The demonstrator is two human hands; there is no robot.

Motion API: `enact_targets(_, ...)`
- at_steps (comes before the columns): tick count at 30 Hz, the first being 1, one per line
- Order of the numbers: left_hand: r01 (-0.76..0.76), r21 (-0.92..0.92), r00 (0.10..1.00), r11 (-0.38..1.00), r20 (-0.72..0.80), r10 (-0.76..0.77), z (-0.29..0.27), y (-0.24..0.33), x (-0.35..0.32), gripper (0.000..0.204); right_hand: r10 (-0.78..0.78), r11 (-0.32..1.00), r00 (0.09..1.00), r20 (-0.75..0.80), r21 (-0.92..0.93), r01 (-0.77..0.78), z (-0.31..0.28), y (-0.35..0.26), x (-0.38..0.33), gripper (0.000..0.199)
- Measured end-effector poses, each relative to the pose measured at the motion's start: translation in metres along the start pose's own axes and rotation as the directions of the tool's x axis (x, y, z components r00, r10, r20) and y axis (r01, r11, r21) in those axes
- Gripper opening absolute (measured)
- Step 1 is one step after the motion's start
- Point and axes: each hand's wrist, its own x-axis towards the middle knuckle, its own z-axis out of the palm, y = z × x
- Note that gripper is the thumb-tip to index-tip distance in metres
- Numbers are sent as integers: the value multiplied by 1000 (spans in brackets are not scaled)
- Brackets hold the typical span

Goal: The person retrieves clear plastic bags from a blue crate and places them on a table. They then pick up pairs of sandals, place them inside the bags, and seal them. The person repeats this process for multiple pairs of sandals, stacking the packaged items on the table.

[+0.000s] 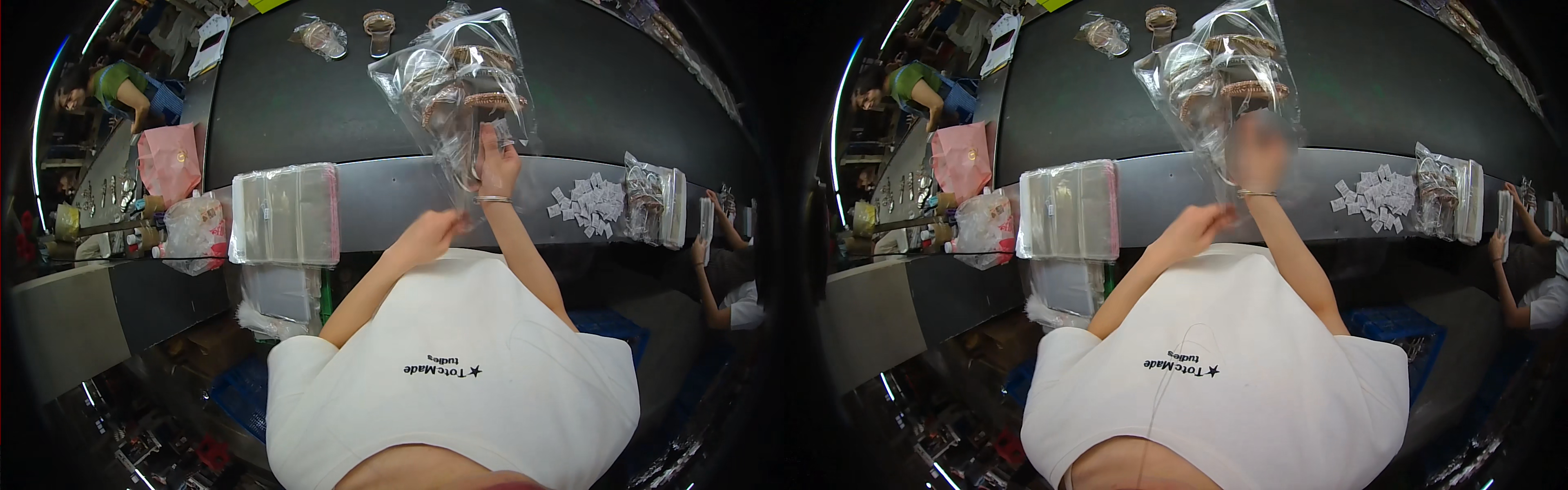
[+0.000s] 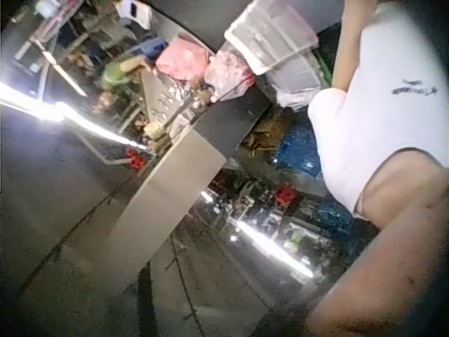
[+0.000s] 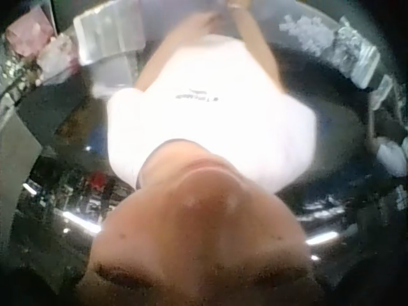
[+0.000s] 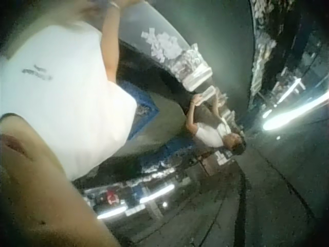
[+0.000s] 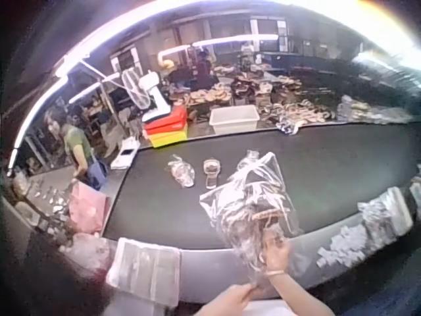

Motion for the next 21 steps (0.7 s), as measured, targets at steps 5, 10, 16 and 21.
enact_targets(5,200,-831,970,519,94,-222,14,-28,13,41,38,998,999,31,42,-39,-10,42,-2,31)
enact_targets(10,385,-907,795,173,231,-561,55,-91,-6,32,278,858,959,50,-462,-225,-109,144,37,57)
enact_targets(16,407,-858,787,314,155,-597,60,-115,-4,27,-117,603,920,375,-709,365,-118,118,20,61)
enact_targets(21,373,-858,716,352,25,-697,79,-127,-6,30,-245,-86,776,582,-810,580,-100,110,15,24)
